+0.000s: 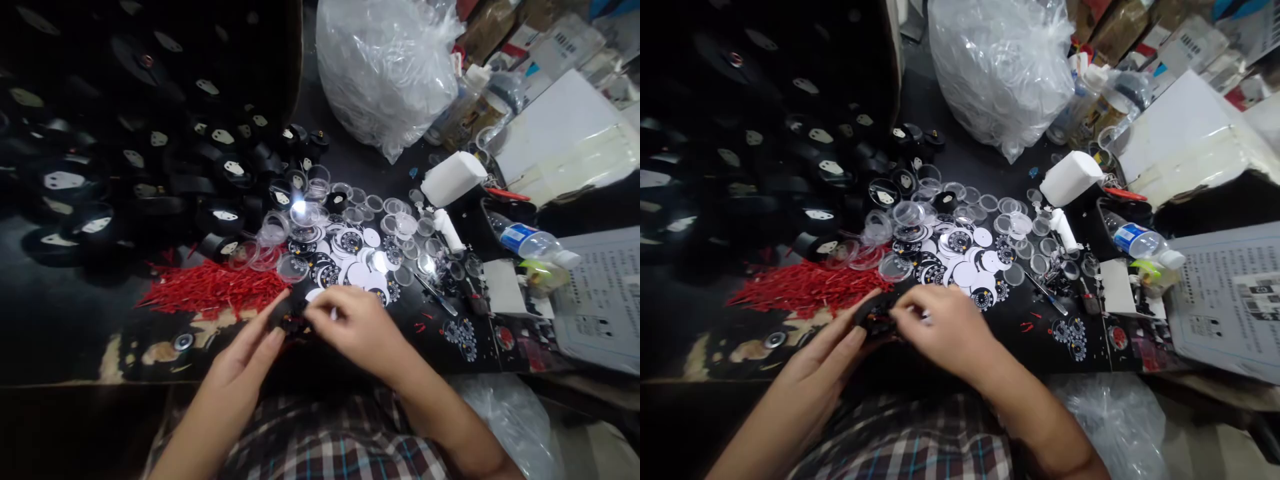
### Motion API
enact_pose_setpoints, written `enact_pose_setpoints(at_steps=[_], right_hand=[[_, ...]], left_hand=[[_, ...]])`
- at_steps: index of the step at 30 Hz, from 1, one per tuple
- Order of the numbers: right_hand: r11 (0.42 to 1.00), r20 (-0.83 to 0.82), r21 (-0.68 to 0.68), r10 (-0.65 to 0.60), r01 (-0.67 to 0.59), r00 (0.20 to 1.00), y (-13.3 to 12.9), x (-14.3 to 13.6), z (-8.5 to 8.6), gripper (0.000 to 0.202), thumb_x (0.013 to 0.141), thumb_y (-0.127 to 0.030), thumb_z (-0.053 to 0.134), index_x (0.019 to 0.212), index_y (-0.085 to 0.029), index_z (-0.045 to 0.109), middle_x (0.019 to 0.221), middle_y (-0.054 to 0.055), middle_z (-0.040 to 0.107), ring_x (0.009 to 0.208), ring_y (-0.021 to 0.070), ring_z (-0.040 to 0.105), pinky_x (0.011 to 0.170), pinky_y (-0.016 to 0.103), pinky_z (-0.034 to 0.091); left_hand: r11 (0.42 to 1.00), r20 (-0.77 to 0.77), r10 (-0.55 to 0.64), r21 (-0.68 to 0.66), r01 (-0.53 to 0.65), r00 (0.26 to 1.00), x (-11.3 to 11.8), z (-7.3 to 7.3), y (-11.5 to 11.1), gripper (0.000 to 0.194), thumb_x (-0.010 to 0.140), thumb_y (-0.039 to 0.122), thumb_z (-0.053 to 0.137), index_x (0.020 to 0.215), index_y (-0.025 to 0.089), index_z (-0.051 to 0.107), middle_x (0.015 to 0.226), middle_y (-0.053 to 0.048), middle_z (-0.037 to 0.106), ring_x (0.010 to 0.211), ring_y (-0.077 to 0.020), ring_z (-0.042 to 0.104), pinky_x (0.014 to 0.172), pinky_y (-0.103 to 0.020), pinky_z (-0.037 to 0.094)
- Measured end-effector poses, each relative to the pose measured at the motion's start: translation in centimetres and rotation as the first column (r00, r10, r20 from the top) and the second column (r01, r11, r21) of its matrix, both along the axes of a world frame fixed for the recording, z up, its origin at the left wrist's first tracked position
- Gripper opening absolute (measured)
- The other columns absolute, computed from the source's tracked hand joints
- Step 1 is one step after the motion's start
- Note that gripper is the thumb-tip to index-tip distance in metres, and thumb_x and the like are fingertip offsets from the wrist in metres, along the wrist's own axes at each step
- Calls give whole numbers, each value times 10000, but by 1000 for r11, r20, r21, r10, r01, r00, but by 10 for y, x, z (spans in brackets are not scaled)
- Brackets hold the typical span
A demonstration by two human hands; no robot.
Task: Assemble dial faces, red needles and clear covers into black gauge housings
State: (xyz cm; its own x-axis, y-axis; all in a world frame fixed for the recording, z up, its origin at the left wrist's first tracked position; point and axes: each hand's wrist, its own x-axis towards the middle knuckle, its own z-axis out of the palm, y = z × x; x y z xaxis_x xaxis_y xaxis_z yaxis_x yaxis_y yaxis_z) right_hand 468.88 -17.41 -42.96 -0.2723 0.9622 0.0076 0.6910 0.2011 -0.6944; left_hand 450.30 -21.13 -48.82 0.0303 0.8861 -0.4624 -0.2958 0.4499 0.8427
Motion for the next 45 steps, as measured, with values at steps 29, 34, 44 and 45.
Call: enact_pose_setpoints(at_steps=[29,34,44,45], right_hand=[[988,-48,105,-112,117,993,-3,-25,-3,313,1008,-400,425,823,-199,578,766,16,587,723,153,547,690,291,415],[930,13,354,-108,96,994,1,-38,-8,382,1030,-284,308,669,-217,413,602,-15,470,599,137,433,628,283,316],[928,-4,372,-9,10,1000,1,-55,-17,386,1027,-273,361,651,-214,424,601,-13,492,592,135,406,637,283,303],[943,0,334,11,-10,1000,1,-56,-16,398,1030,-301,370,648,-211,436,604,-14,504,594,133,415,650,285,306]], left_hand=[[971,26,-169,175,162,985,19,11,6,324,839,357,692,1142,242,688,1176,-38,723,1104,-227,662,988,-334,513],[953,-141,-182,216,210,973,19,21,1,300,848,347,656,1116,210,656,1057,-26,743,975,-203,690,885,-295,537],[941,-351,-207,185,285,913,-1,19,1,319,837,402,653,1107,233,665,924,-7,737,939,-223,680,835,-301,526],[943,-327,-225,163,290,918,-6,18,2,333,820,408,667,1103,233,669,946,-13,740,952,-233,681,847,-312,530]])
